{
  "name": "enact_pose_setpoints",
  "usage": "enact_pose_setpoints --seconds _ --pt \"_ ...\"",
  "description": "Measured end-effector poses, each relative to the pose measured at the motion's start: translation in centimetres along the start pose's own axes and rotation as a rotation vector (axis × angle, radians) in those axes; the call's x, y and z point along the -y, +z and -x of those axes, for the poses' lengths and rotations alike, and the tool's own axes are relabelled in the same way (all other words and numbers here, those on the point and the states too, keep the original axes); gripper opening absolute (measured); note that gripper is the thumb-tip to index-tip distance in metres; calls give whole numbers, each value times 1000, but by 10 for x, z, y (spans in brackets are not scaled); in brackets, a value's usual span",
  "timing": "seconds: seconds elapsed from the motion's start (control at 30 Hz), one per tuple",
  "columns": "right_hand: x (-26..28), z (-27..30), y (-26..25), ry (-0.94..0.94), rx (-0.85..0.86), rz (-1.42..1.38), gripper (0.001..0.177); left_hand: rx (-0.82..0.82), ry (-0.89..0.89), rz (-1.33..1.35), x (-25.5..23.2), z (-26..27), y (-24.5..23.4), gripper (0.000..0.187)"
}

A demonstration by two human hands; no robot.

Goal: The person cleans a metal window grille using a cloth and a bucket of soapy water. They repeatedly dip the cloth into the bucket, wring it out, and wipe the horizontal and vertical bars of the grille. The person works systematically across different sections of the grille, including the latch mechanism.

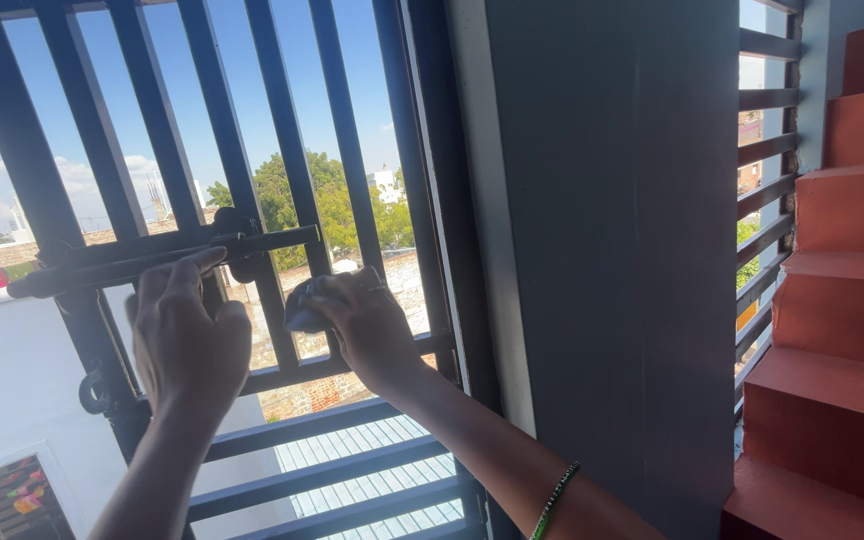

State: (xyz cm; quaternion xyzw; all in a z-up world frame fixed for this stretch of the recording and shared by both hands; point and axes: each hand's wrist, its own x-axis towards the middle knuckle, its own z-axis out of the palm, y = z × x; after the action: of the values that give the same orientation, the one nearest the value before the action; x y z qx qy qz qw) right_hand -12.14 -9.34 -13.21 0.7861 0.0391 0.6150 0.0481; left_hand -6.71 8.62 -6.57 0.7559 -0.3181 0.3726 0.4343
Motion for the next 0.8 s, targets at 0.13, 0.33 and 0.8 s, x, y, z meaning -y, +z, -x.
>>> enact_pose_setpoints --seconds 0.13,0.33,0.8 --pt "-2 46 7 -139 265 -63 25 21 195 -248 13 -19 -23 57" --pt "-6 6 6 149 64 -10 40 72 384 -396 44 -43 -14 70" --pt "44 11 62 -65 -87 -85 22 317 91 -515 22 -71 -15 55"
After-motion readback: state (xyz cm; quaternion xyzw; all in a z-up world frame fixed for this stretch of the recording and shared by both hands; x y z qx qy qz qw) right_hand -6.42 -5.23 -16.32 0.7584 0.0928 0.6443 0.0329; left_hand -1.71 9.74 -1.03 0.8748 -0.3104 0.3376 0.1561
